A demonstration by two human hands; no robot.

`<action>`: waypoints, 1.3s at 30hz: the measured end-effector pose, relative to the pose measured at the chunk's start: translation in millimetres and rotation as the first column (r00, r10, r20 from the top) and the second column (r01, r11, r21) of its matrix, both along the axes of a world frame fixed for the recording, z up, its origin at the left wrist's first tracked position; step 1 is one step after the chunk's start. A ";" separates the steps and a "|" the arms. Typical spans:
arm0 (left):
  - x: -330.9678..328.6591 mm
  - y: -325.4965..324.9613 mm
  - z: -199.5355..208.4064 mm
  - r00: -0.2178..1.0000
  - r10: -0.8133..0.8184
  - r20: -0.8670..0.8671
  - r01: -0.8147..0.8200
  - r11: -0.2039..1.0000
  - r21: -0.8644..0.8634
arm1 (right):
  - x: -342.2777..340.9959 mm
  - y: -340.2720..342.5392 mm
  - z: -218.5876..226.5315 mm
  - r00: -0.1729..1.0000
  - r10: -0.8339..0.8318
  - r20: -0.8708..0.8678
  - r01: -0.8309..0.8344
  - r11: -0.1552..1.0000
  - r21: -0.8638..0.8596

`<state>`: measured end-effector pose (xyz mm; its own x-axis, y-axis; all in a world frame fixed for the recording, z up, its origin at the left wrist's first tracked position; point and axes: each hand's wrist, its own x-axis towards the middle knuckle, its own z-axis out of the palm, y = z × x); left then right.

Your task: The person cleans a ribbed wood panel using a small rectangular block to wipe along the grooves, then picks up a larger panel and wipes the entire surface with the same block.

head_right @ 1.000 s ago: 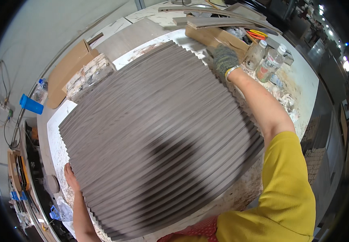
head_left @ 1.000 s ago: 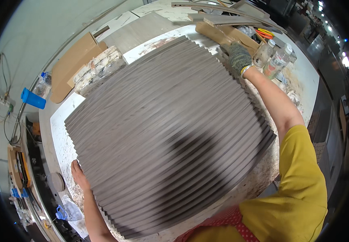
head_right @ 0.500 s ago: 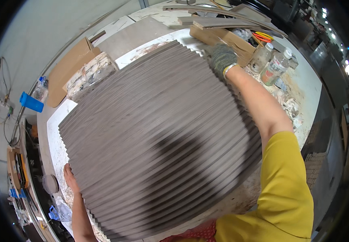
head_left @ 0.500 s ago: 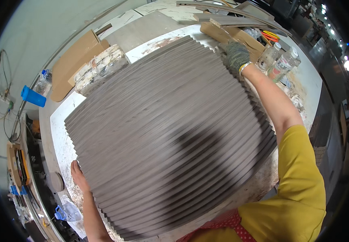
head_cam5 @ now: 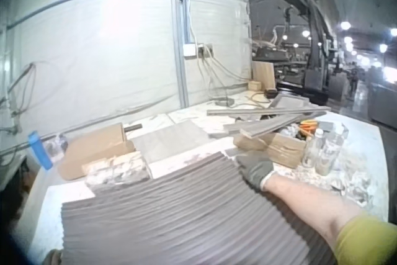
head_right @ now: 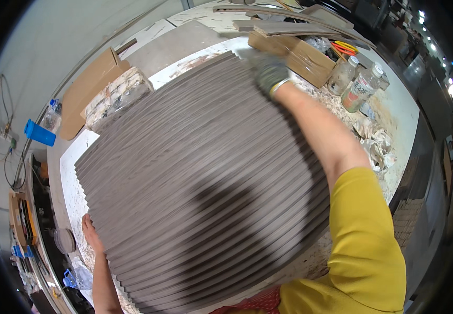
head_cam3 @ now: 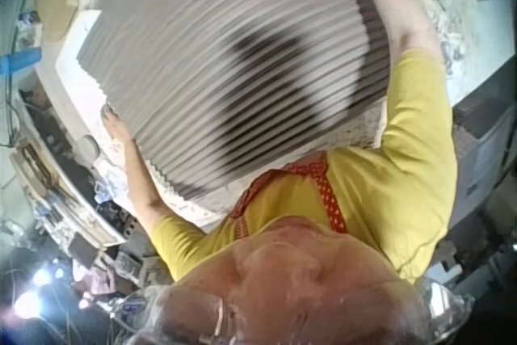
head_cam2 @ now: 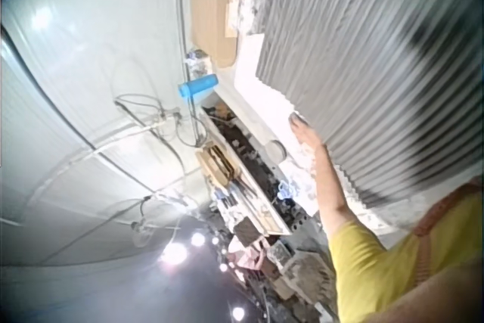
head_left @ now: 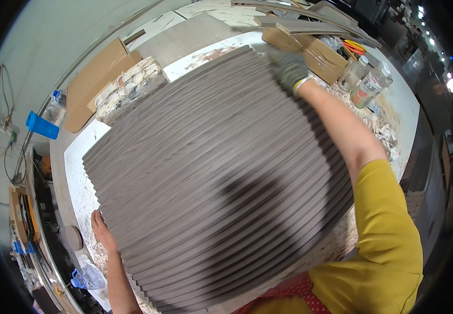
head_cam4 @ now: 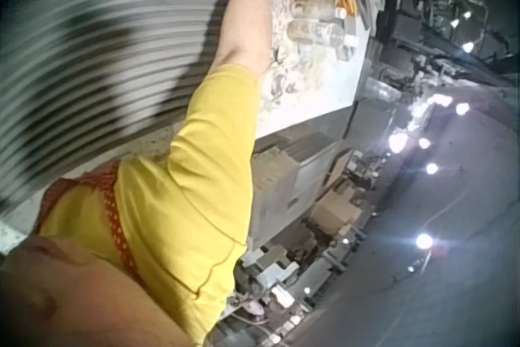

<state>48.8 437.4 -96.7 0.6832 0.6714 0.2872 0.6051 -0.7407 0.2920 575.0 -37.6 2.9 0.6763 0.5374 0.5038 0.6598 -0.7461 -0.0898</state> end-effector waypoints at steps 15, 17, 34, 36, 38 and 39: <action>-2.5 -5.6 10.4 0.999 0.012 -0.037 -0.010 0.997 0.073 | -124.3 213.7 -18.7 0.841 0.541 -0.006 -0.538 0.835 -0.114; -6.9 -4.5 10.5 1.000 0.014 -0.026 -0.012 0.998 0.067 | -64.9 140.7 -7.5 0.910 0.365 -0.198 -0.370 0.929 0.016; 4.4 -6.4 2.2 0.998 0.065 -0.022 -0.065 0.998 0.005 | 37.7 2.3 -4.4 0.995 -0.089 -0.037 0.084 0.989 -0.122; -2.7 -4.6 4.8 0.999 0.018 -0.027 -0.016 0.997 0.074 | -4.8 29.6 24.5 0.995 -0.056 -0.084 0.036 0.974 -0.225; -11.1 2.6 1.0 1.000 0.011 -0.004 -0.011 0.999 0.039 | 0.3 31.7 2.6 0.998 -0.001 -0.069 -0.014 0.977 -0.212; -15.0 5.9 -0.7 1.000 -0.004 0.024 0.004 1.000 0.001 | 2.1 27.2 -4.3 0.998 0.044 -0.050 -0.054 0.978 -0.202</action>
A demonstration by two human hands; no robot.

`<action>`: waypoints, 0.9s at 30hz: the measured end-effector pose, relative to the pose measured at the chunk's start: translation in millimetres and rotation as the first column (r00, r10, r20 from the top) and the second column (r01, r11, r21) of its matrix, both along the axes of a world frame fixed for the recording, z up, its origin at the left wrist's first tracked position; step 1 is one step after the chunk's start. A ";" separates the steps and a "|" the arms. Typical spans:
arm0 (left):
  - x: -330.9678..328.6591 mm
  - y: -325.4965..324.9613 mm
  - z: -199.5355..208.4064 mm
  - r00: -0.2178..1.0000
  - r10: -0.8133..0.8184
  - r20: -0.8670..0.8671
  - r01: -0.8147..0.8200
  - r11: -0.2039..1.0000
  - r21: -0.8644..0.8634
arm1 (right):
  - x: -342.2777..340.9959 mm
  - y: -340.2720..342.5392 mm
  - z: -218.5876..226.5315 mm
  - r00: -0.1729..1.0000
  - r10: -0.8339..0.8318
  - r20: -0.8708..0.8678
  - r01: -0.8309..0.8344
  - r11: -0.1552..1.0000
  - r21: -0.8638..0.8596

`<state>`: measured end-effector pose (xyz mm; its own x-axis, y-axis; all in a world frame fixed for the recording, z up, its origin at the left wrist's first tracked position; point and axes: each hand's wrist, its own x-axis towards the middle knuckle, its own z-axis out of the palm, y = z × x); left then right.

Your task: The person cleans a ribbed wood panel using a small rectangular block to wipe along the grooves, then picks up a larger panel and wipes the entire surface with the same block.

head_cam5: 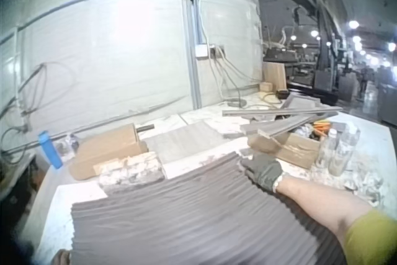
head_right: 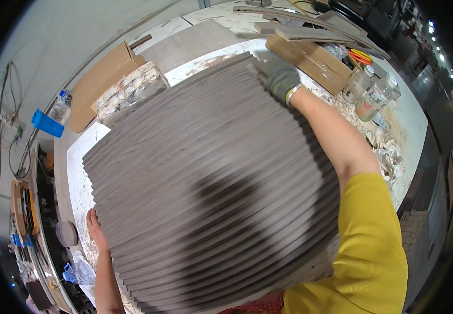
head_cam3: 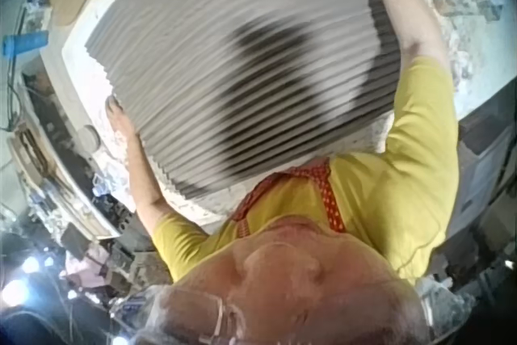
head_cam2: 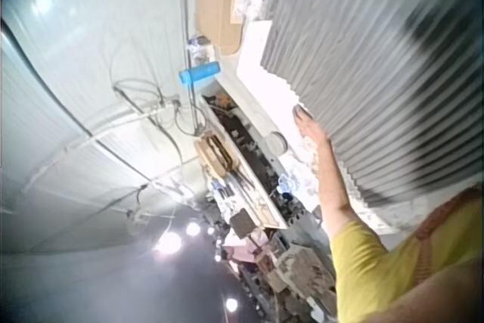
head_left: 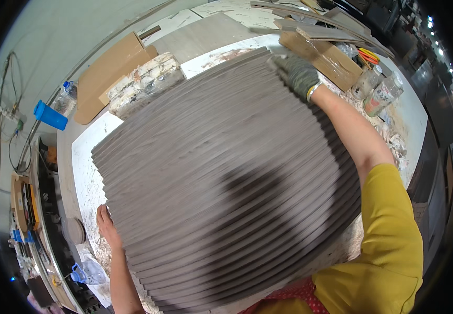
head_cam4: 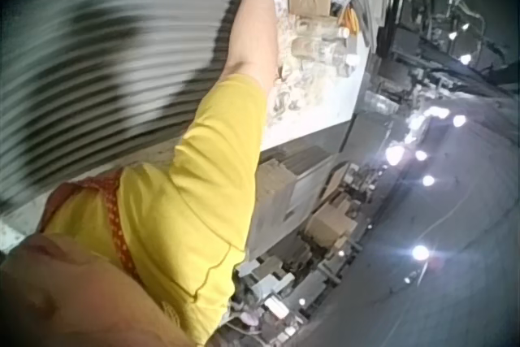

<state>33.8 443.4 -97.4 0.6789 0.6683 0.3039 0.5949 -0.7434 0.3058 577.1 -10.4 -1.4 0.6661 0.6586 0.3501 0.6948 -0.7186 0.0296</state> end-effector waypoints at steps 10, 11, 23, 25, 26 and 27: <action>0.9 0.1 -1.3 0.997 0.026 -0.072 -0.022 0.999 0.049 | -126.8 175.5 38.3 0.840 0.507 -0.193 -0.529 0.845 -0.082; -2.9 5.0 -4.5 0.998 0.016 -0.068 -0.011 0.998 0.064 | -115.5 174.1 31.7 0.843 0.503 -0.193 -0.524 0.848 -0.076; 15.7 -7.4 7.3 0.995 0.035 -0.095 -0.039 0.999 -0.037 | 81.4 -15.1 -16.7 0.840 -0.269 -0.471 0.477 0.779 0.407; 3.4 33.9 4.2 0.986 0.167 0.009 -0.157 0.944 -0.291 | 109.0 -16.8 -34.1 0.935 -0.032 -0.353 0.279 0.681 0.677; -1.8 51.7 0.1 0.945 0.321 0.057 -0.240 0.803 -0.546 | 112.5 -9.6 -34.9 0.934 -0.024 -0.357 0.278 0.676 0.682; 15.3 50.4 8.8 0.923 0.316 0.219 -0.135 0.799 -0.586 | 113.0 -12.4 -29.8 0.796 0.067 -0.601 0.462 0.575 0.676</action>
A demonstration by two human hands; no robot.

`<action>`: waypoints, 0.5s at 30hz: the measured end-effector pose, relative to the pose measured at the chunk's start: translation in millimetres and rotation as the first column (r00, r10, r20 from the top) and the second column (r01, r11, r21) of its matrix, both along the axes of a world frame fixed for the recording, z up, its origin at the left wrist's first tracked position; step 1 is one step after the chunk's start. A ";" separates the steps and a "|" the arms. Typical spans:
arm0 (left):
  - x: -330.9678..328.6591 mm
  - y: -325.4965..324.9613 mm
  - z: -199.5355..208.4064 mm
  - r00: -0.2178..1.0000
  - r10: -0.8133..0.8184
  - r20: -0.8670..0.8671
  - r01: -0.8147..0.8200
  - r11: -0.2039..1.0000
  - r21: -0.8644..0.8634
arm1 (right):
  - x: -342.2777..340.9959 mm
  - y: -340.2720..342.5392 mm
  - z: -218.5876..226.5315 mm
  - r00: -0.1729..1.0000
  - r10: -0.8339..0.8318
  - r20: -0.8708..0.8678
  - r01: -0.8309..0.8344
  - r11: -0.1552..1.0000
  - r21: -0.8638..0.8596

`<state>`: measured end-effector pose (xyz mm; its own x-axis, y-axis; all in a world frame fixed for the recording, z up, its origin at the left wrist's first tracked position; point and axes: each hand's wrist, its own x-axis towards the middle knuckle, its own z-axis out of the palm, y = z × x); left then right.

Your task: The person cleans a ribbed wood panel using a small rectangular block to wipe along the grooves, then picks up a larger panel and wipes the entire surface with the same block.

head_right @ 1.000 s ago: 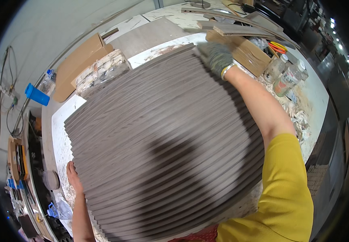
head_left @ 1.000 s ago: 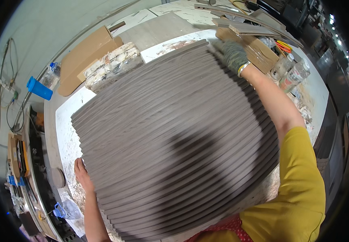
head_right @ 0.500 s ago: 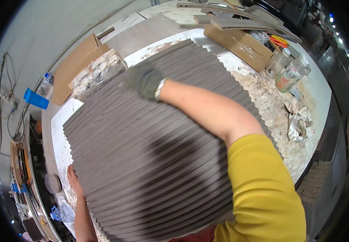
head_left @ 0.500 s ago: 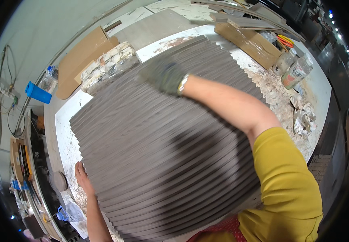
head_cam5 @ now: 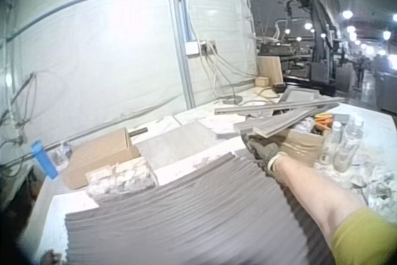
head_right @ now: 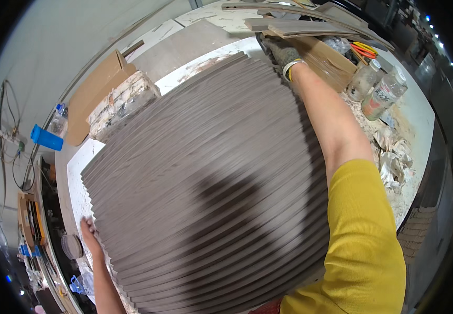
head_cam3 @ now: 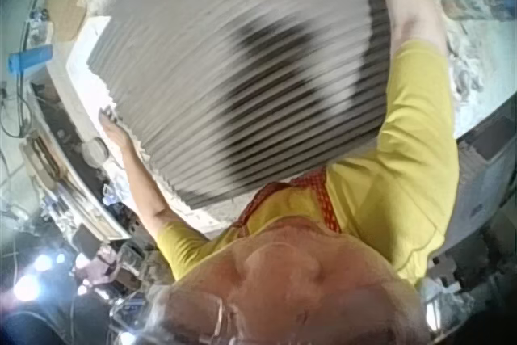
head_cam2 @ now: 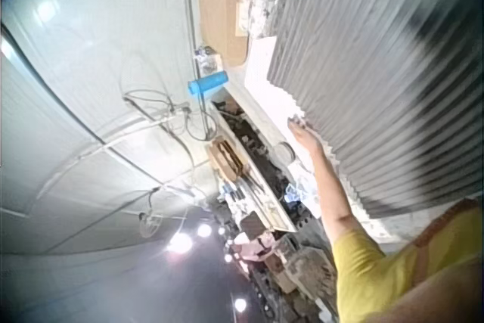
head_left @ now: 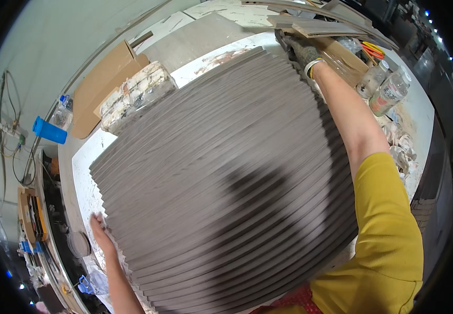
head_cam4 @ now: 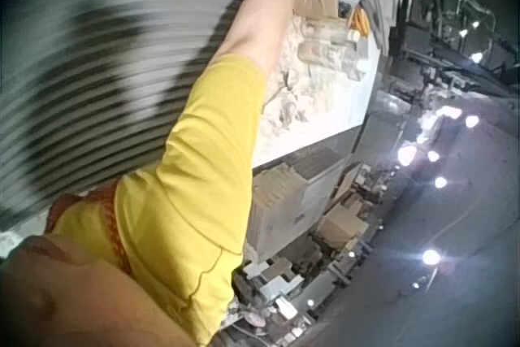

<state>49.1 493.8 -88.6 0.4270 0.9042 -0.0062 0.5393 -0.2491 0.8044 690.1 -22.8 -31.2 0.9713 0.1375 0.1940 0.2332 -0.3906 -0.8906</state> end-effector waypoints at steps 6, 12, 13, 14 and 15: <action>97.2 42.4 42.3 0.906 0.050 0.421 0.058 0.969 -0.240 | 16.4 35.3 -9.5 0.884 0.164 -0.438 0.075 0.875 0.479; 156.4 21.6 50.6 0.978 -0.110 0.175 0.156 0.948 -0.277 | 14.9 31.8 -5.2 0.853 0.302 -0.426 -0.165 0.930 0.329; 156.7 24.8 49.0 0.980 -0.106 0.170 0.151 0.950 -0.274 | 1.5 36.7 1.9 0.850 0.307 -0.429 -0.167 0.928 0.333; 156.8 27.5 47.2 0.987 -0.110 0.117 0.141 0.944 -0.297 | -13.8 38.9 8.4 0.867 0.310 -0.391 -0.194 0.932 0.307; 161.8 28.8 43.0 0.989 -0.127 0.074 0.144 0.935 -0.325 | -23.7 34.2 16.8 0.889 0.300 -0.346 -0.211 0.939 0.272</action>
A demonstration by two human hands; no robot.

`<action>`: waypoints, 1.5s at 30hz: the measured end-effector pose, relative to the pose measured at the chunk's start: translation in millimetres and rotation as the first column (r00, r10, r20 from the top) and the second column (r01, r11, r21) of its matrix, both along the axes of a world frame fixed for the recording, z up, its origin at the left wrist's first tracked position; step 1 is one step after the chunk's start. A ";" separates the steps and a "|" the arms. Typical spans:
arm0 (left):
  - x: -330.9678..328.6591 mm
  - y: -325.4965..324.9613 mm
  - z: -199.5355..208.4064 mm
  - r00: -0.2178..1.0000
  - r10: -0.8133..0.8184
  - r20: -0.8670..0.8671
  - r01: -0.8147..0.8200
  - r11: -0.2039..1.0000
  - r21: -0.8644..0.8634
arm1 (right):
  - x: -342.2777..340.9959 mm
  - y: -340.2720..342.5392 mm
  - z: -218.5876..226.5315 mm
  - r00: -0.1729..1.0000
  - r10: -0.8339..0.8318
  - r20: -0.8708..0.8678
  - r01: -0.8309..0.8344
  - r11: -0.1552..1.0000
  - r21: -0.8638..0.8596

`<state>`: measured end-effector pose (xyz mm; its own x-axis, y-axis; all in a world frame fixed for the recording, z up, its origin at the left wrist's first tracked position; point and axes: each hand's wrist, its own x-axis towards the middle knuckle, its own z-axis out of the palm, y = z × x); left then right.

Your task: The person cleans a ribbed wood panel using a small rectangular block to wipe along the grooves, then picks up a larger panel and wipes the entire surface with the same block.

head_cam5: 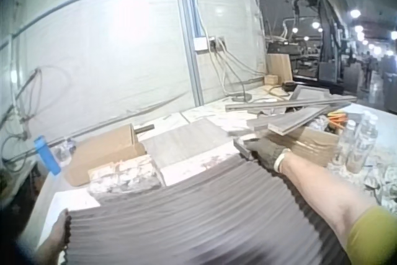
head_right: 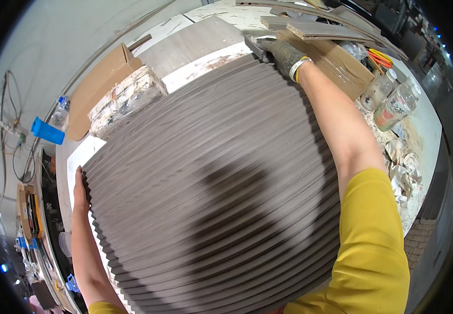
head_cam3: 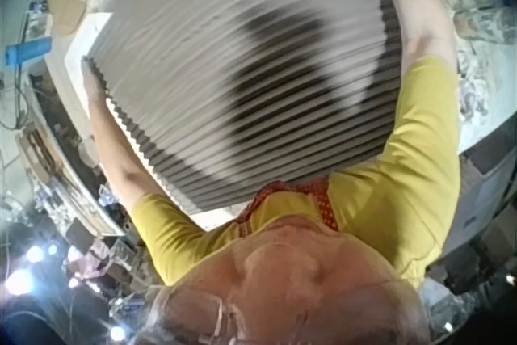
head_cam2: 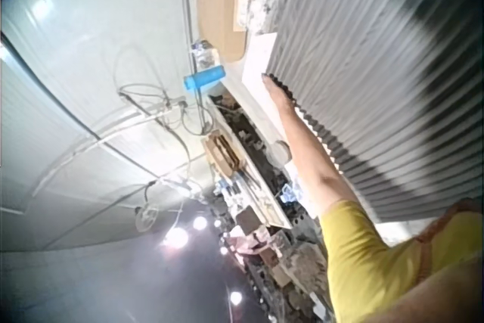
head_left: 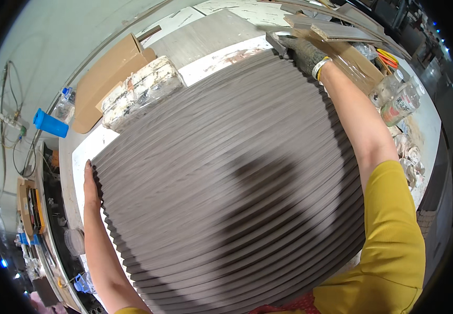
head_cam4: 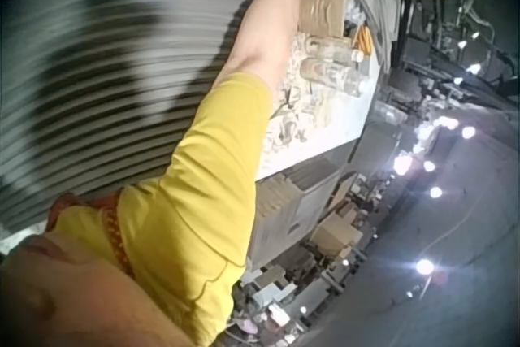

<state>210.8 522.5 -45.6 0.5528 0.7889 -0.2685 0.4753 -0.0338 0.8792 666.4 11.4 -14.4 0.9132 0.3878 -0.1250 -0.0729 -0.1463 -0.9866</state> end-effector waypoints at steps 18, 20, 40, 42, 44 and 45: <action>12.3 3.0 -17.6 0.903 -0.092 -0.419 0.409 0.482 0.775 | -28.4 18.3 17.2 0.635 0.508 0.582 0.446 0.374 -0.813; 13.2 -2.0 -16.6 0.903 -0.067 -0.424 0.399 0.498 0.770 | -35.4 27.4 19.8 0.401 0.611 0.683 0.435 0.528 -0.729; 13.3 -10.3 -10.8 0.900 -0.019 -0.435 0.378 0.528 0.760 | -72.0 16.9 41.9 0.510 0.669 0.541 0.392 0.378 -0.838; 8.7 -6.4 -8.6 0.907 -0.020 -0.421 0.359 0.558 0.748 | -109.0 51.9 37.3 -0.029 0.686 0.727 0.412 0.671 -0.617; 7.6 -5.9 -11.2 0.910 -0.037 -0.412 0.362 0.553 0.750 | -94.2 49.8 22.0 0.042 0.718 0.694 0.469 0.600 -0.649; 4.5 -3.9 -11.6 0.913 -0.039 -0.405 0.357 0.554 0.752 | -83.5 50.7 15.0 0.107 0.743 0.660 0.508 0.530 -0.679</action>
<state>215.3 518.7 -57.1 0.7346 0.6384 0.2299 0.5932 -0.7687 0.2390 582.9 62.1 0.6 0.4014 0.8334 0.3799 0.7610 -0.5343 0.3681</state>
